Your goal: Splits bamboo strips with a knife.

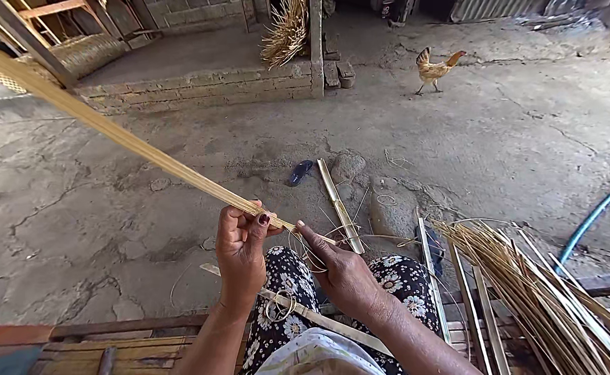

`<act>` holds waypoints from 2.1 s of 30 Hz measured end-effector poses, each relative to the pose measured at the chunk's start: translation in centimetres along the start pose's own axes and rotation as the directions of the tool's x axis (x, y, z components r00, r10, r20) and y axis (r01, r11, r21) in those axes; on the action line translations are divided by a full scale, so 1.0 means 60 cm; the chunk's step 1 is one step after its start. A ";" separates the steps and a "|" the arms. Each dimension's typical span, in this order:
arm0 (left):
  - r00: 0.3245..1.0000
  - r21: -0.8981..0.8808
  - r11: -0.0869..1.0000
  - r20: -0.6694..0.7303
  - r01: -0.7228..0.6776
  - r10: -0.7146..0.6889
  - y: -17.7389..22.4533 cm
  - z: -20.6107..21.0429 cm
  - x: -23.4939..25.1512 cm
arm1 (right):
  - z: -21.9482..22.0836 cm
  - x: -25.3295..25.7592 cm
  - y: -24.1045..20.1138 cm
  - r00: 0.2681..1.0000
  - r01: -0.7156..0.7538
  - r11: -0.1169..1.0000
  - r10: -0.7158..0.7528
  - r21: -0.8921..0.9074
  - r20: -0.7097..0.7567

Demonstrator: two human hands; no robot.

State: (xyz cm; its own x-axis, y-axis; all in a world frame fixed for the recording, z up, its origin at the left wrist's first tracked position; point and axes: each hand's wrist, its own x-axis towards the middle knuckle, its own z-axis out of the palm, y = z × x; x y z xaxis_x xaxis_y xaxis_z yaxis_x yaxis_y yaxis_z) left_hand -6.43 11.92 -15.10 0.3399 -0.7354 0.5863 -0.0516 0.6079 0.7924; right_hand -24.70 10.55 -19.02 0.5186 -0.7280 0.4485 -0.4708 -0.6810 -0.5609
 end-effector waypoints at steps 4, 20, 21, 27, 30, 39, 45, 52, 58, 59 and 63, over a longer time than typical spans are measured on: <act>0.991 0.024 0.996 0.104 -0.083 0.080 0.001 -0.013 -0.001 | -0.008 0.008 -0.007 0.999 0.049 0.999 -0.050 0.018 0.021; 0.998 0.051 0.998 0.063 -0.030 0.027 0.003 -0.028 -0.003 | 0.001 0.012 -0.006 0.989 0.019 0.982 -0.047 0.190 0.139; 0.998 0.044 0.999 0.053 -0.020 0.017 0.003 -0.028 -0.004 | 0.003 0.011 -0.005 0.990 0.027 0.981 -0.052 0.190 0.128; 1.000 -0.009 1.000 -0.012 0.005 -0.005 0.007 -0.019 -0.016 | 0.009 0.005 -0.007 0.997 0.035 0.988 -0.046 0.149 0.066; 0.999 0.003 0.999 -0.023 -0.032 0.032 0.004 -0.018 -0.026 | 0.009 0.004 -0.008 0.997 0.023 0.991 -0.033 0.132 0.072; 0.985 0.127 0.977 0.052 -0.169 0.164 -0.009 -0.024 -0.045 | 0.017 0.028 -0.011 0.963 -0.136 0.987 0.112 0.084 0.247; 0.920 0.165 0.905 0.107 -0.391 0.377 0.100 -0.048 -0.034 | 0.042 0.098 0.040 0.741 -0.499 0.851 0.516 -0.161 0.430; 0.920 0.132 0.911 0.054 -0.392 0.388 0.191 -0.129 -0.054 | 0.079 0.134 0.150 0.649 -0.606 0.747 0.663 -0.274 0.374; 0.964 0.215 0.942 0.130 -0.257 0.234 0.194 -0.168 0.035 | 0.008 0.117 0.131 0.658 -0.649 0.755 0.618 -0.093 0.430; 0.968 0.252 0.940 0.165 -0.228 0.191 0.169 -0.153 0.061 | -0.010 0.116 0.090 0.718 -0.596 0.803 0.535 -0.002 0.445; 0.953 0.136 0.991 0.298 0.006 -0.047 0.088 -0.089 0.109 | -0.048 0.089 -0.030 0.987 -0.087 0.924 0.028 0.373 0.161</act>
State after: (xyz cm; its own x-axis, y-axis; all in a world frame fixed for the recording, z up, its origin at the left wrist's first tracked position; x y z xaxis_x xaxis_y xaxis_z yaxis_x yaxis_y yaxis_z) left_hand 0.54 11.95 -7.98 0.0463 -0.8188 0.5722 -0.1772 0.5570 0.8114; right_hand -23.15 7.65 -13.62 0.6132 -0.7246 0.3146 -0.2138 -0.5356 -0.8169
